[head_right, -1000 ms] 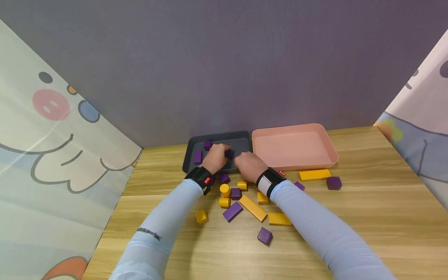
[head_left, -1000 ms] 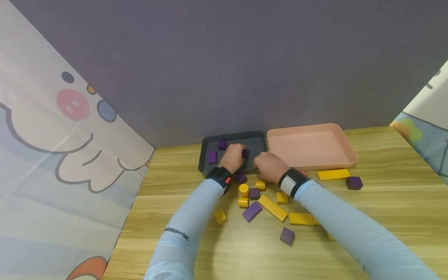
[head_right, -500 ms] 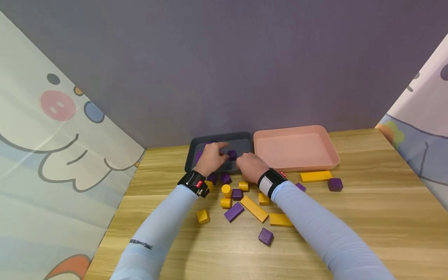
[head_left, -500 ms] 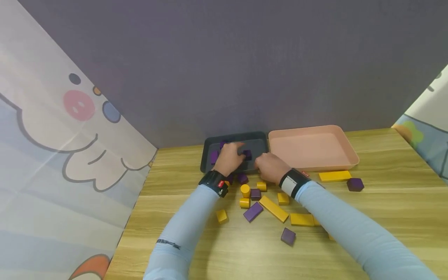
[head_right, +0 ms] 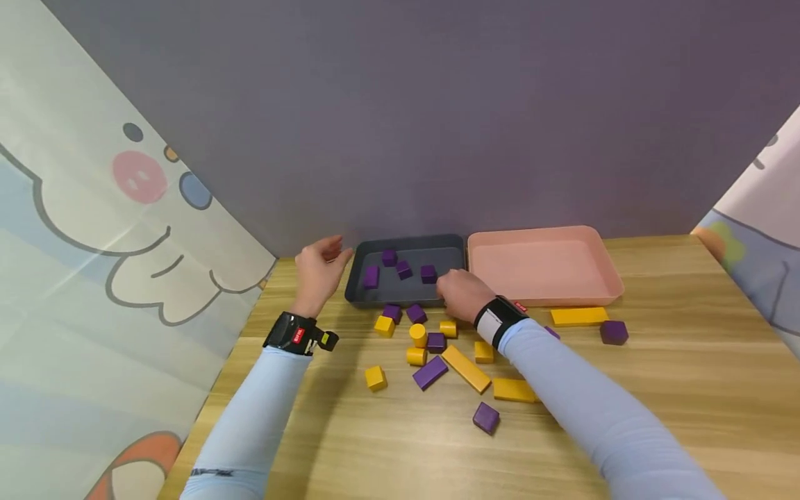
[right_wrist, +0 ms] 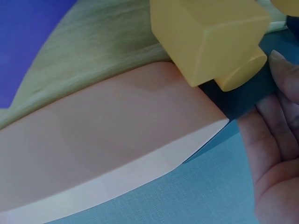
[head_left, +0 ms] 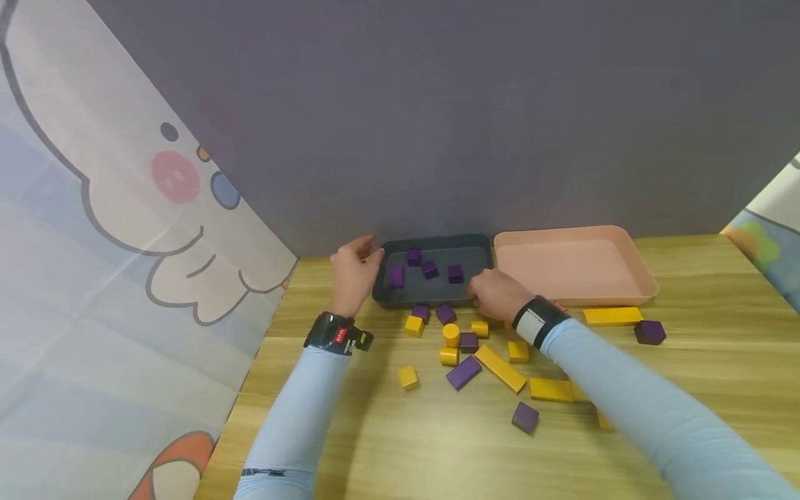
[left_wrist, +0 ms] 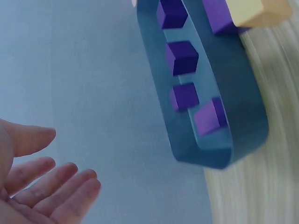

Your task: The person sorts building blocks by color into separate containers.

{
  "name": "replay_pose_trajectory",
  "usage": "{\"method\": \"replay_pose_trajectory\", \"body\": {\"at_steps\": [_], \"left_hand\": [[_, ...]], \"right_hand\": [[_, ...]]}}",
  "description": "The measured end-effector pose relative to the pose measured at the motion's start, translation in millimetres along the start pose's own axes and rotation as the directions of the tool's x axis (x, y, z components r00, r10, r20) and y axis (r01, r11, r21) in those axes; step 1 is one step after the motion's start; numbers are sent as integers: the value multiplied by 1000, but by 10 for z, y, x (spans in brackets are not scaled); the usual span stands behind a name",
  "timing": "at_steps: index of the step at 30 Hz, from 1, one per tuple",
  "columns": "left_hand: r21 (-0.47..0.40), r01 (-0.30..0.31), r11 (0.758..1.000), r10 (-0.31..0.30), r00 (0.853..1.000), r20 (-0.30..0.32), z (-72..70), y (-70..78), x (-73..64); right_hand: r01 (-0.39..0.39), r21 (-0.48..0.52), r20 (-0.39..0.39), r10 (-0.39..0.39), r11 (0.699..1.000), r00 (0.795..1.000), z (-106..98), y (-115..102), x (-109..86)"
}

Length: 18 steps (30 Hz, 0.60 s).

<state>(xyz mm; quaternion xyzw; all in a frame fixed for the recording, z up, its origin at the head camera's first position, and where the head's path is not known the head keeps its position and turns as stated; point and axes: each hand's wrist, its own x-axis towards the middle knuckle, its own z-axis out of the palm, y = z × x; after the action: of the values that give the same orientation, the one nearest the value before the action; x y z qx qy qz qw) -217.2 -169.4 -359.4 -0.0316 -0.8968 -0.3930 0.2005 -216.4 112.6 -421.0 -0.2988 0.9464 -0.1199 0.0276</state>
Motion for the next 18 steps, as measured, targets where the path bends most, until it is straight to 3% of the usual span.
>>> {"method": "replay_pose_trajectory", "body": {"at_steps": [7,12,15,18], "left_hand": [[15,146,989,-147,988,40,-8,-265,-143],[5,243,970,-243,966,92,-6,-430,-221],[10,276,961,-275,954,123,-9,-499,-237],[35,293,955,-295,945,144,-2,-559,-241]], "right_hand": [[-14,37,29,13,999,999,27,37,-19],[-23,98,50,18,995,999,42,65,-15],[-34,146,37,29,989,999,-47,68,-53],[-49,195,-11,52,980,999,-262,59,-141]]}}
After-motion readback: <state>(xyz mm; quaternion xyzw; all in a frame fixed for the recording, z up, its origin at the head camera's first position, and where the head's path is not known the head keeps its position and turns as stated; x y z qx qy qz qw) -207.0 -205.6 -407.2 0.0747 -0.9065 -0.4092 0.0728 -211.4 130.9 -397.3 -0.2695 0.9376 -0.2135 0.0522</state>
